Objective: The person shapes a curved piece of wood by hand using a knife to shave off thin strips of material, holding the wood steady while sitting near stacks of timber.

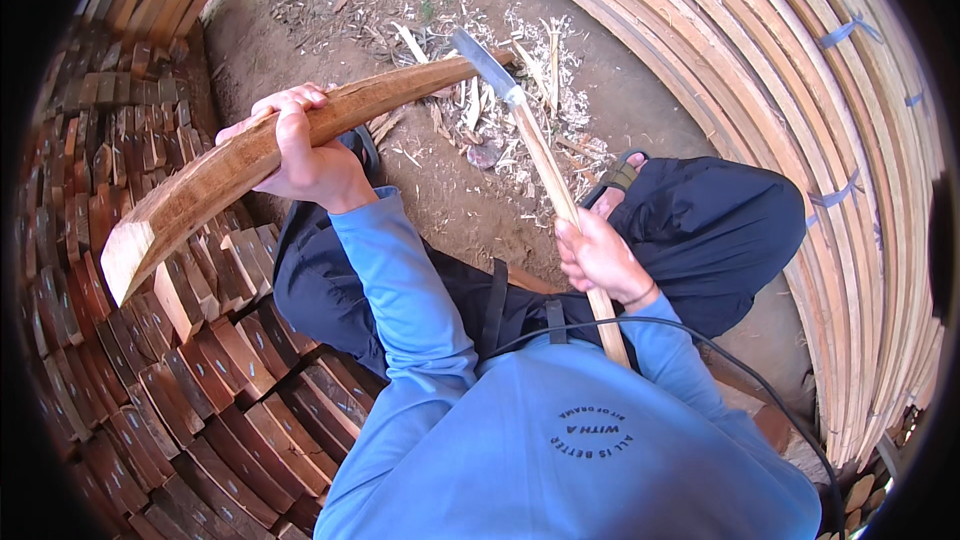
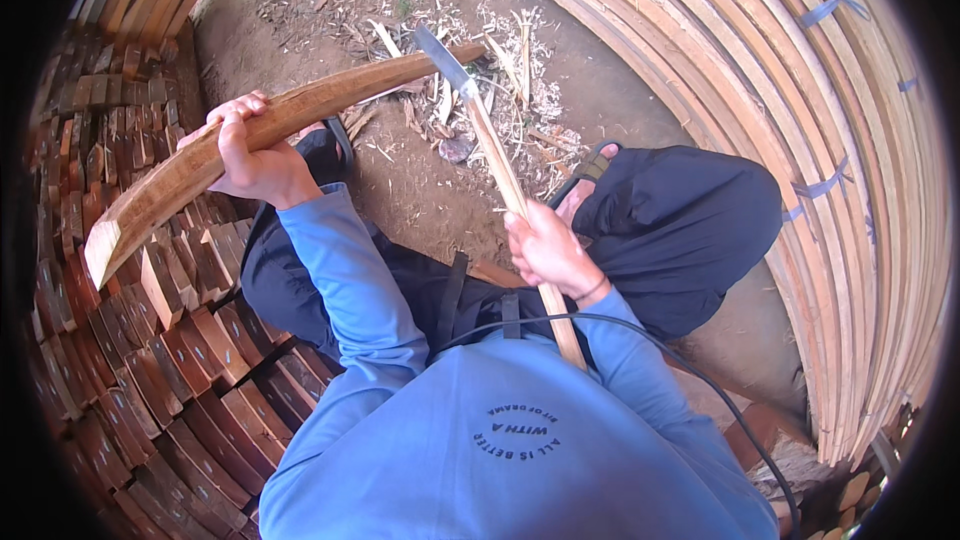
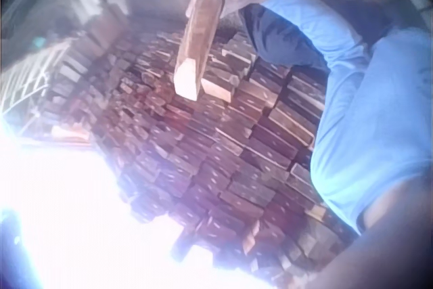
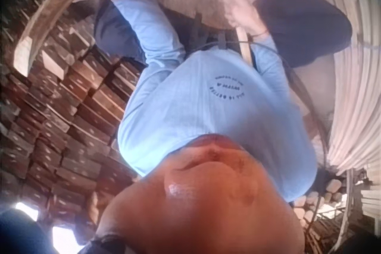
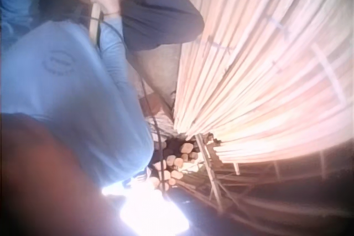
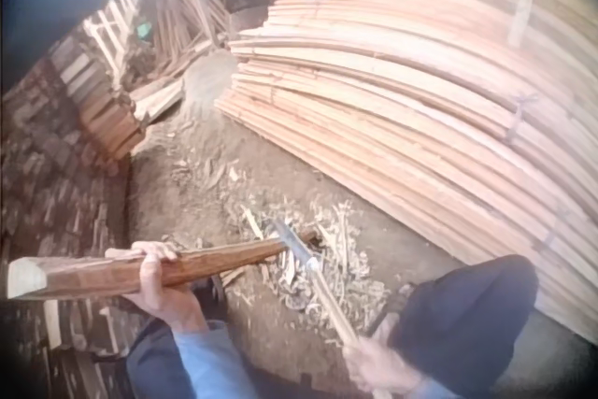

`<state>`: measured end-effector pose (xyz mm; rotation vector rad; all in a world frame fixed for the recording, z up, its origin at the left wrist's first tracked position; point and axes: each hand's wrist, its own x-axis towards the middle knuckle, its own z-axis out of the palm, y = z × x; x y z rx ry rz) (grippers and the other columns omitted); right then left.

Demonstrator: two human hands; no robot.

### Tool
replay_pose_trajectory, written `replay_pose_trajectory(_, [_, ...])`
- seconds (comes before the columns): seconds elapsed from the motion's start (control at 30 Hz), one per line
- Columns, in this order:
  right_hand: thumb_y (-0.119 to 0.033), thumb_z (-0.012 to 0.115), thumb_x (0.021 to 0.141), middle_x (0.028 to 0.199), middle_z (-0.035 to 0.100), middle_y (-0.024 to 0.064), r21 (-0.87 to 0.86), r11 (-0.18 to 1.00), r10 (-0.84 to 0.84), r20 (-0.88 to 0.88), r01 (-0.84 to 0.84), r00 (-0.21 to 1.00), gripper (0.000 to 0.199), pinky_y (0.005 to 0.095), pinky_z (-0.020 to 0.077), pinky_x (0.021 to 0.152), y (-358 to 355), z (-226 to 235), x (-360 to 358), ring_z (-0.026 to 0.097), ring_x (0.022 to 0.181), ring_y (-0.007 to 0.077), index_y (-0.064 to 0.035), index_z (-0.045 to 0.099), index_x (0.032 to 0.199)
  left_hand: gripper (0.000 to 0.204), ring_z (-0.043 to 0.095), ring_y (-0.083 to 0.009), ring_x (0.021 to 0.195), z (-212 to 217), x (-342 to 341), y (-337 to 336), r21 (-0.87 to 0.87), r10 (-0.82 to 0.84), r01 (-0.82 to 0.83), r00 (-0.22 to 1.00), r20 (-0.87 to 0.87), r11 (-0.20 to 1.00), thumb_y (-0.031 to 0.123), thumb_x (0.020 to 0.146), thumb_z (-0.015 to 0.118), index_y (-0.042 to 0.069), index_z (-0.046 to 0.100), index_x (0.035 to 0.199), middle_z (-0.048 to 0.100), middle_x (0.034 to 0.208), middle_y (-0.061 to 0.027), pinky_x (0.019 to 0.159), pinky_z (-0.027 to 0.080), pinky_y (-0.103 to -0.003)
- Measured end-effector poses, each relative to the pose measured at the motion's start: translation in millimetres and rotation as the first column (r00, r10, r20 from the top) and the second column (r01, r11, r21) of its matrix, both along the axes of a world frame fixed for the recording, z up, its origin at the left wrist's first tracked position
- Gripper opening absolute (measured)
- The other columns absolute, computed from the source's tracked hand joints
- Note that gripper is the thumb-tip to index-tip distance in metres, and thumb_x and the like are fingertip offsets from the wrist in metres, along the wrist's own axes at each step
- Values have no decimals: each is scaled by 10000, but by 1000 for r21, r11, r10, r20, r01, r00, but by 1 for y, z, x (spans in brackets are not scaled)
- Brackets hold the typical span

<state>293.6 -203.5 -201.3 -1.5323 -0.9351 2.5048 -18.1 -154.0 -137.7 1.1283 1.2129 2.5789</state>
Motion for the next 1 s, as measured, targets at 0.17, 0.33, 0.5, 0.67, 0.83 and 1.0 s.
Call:
replay_pose_trajectory(0.17, [-247,429,1085,668,419,-34,256,966,33,44,-43,998,205,249,373,374,13,-30,-34,398,471,59,-109,414,935,138,596,-227,616,0,8,7,43,29,-29,999,17,999,-25,764,581,27,507,868,589,727,-136,625,558,-402])
replay_pose_trajectory(0.33, [-239,434,1084,661,390,-42,67,998,-3,-42,6,999,166,238,357,375,-9,-9,-1,387,471,57,-116,410,976,175,592,-223,608,-7,-9,-2,-21,64,-62,991,114,998,-23,777,608,43,471,864,588,727,-131,637,554,-392])
replay_pose_trajectory(0.5, [-204,434,1072,638,388,-40,179,982,57,37,-62,998,144,250,357,353,31,-12,-22,382,437,56,-97,441,976,181,593,-227,606,2,10,11,4,50,-50,999,3,999,-39,767,601,37,483,882,586,732,-139,623,553,-393])
replay_pose_trajectory(0.67, [-205,416,1076,663,360,-52,19,1000,16,-54,-15,998,109,224,285,367,15,-6,12,333,456,42,-134,407,993,195,579,-224,609,-7,-11,-2,2,42,-42,995,94,999,-29,741,585,42,478,887,571,734,-127,621,543,-403])
replay_pose_trajectory(0.83, [-194,400,1091,696,346,-53,-5,999,42,-77,-42,996,137,227,269,379,33,-28,-4,294,478,44,-140,404,966,63,553,-213,661,-8,-6,-6,-28,74,-71,988,139,997,49,738,563,31,533,791,548,718,-93,713,516,-402])
replay_pose_trajectory(1.0, [-194,399,1086,692,346,-47,-25,998,55,-86,-57,995,120,234,278,371,25,-27,-14,305,473,50,-133,408,983,136,547,-211,701,-18,-29,-26,-32,85,-79,971,225,996,135,741,587,37,527,814,525,731,-77,764,512,-395])
